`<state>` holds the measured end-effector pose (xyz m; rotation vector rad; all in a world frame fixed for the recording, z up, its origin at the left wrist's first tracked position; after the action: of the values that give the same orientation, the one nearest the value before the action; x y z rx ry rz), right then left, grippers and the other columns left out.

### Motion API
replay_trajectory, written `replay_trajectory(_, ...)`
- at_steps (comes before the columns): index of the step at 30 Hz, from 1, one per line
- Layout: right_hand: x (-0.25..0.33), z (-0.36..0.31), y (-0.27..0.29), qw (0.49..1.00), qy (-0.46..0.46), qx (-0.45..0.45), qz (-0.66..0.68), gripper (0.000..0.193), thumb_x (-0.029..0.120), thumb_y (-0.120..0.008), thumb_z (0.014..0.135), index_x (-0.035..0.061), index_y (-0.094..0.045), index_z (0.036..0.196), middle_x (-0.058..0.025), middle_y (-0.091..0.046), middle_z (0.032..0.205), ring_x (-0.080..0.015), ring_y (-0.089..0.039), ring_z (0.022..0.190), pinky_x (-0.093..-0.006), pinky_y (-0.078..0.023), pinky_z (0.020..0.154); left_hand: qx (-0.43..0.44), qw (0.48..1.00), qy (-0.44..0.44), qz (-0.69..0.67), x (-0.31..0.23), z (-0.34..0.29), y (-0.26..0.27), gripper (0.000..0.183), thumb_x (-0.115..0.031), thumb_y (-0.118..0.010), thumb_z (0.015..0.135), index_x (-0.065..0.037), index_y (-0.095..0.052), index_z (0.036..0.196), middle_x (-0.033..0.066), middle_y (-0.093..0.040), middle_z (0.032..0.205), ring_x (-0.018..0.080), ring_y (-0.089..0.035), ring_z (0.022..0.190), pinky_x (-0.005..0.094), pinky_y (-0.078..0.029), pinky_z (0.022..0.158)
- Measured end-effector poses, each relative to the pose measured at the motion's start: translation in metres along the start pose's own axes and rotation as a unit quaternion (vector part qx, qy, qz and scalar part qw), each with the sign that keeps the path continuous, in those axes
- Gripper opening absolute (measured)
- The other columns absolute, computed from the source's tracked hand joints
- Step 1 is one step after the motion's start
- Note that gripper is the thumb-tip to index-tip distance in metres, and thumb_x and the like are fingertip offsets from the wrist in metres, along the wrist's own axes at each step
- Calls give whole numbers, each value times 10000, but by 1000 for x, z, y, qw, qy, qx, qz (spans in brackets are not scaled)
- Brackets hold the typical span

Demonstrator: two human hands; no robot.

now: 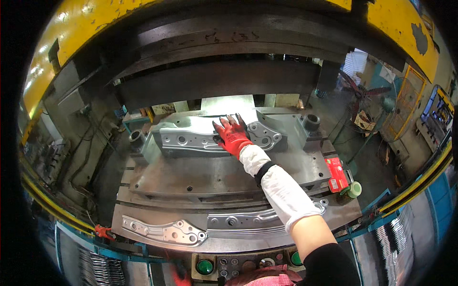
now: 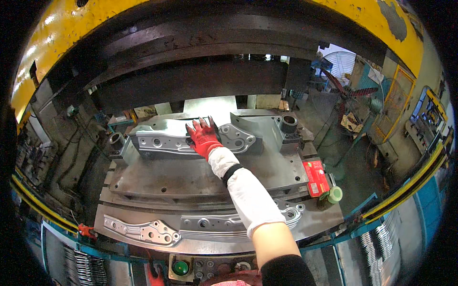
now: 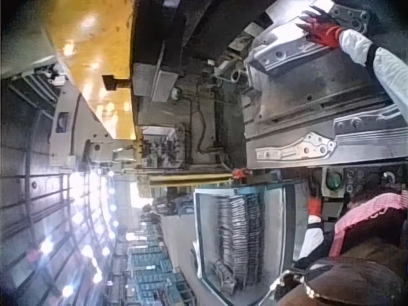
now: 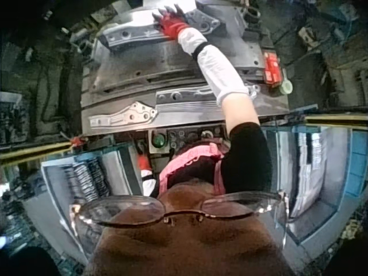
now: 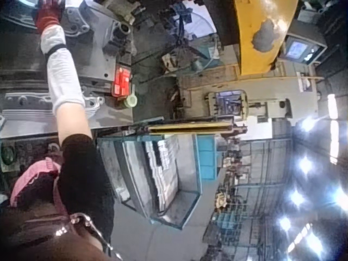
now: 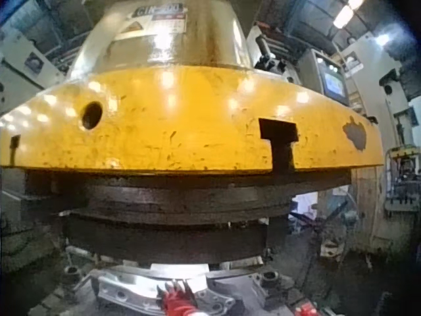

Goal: Operating a large hydraulic press to stamp or shape metal automotive chassis components.

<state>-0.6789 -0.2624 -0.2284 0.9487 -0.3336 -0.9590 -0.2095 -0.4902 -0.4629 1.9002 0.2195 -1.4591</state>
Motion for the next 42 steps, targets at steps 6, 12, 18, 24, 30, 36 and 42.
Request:
replay_trajectory(6, 5, -25, 11, 992, 17, 88, -91, 997, 461, -712, 606, 191, -173, 1400, -107, -253, 1413, -323, -199, 1317, -602, -26, 1043, 11, 1000, 14, 14, 21, -2, -4, 653, -192, -618, 810, 2, -296, 1344, 160, -359, 1361, 235, -365, 1237, 331, -304, 1005)
replay_trajectory(12, -1, -28, -3, 991, -17, 50, -126, 932, 336, -707, 650, 212, -167, 1400, -106, -218, 1422, -321, -169, 1323, -617, -5, 1039, 42, 997, 22, 56, 59, -4, -14, 689, -227, -642, 798, 8, -291, 1342, 172, -363, 1355, 238, -370, 1231, 335, -311, 998)
replay_trajectory(18, 36, -81, 66, 990, -10, 131, 45, 902, 476, -641, 687, 135, -202, 1398, -201, -288, 1368, -399, -202, 1297, -610, -103, 1012, 81, 992, 58, 78, 113, -1, -40, 727, -263, -667, 786, 14, -287, 1341, 183, -366, 1348, 241, -376, 1226, 338, -318, 991)
replay_trajectory(24, -17, -300, 119, 956, -203, -21, 209, 792, 244, -718, 653, 66, -353, 1334, -179, -309, 1384, -334, -265, 1293, -442, -186, 1063, 89, 975, 160, 127, 152, 15, -64, 865, -383, -700, 725, 31, -264, 1347, 216, -309, 1381, 287, -314, 1282, 350, -293, 1028)
replay_trajectory(30, -60, -594, 121, 722, -663, -130, 148, 635, 83, -611, 792, -38, -293, 1328, -207, -360, 1343, -288, -341, 1245, -376, -239, 1050, 183, 970, 145, 59, 183, 44, -76, 1094, -543, -731, 609, 60, -204, 1355, 234, -278, 1390, 311, -262, 1305, 343, -260, 1055)
replay_trajectory(36, -4, -838, -114, 830, -407, 271, 270, 728, 267, -659, 763, -65, -304, 1306, -229, -384, 1323, -336, -383, 1215, -390, -317, 1001, 225, 963, 143, 32, 152, 40, -77, 1243, -502, -806, 529, 86, -94, 1361, 248, -229, 1404, 317, -226, 1317, 333, -257, 1057)
replay_trajectory(42, 0, -773, -89, 645, -616, 213, 398, 870, 370, -760, 624, -67, -363, 1263, -229, -466, 1239, -311, -453, 1147, -362, -380, 944, 236, 965, 113, 11, 182, 55, -89, 1200, -369, -869, 475, 45, -158, 1349, 198, -305, 1360, 263, -320, 1256, 355, -342, 1002)
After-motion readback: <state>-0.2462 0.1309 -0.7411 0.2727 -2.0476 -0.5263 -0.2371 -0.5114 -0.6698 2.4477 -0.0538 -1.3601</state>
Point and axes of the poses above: each hand's wrist, its own z-axis towards the middle knuckle, its own y-axis out of the back of the hand, x = y × z, the point moved 6 cm from there along z, towards the middle knuckle
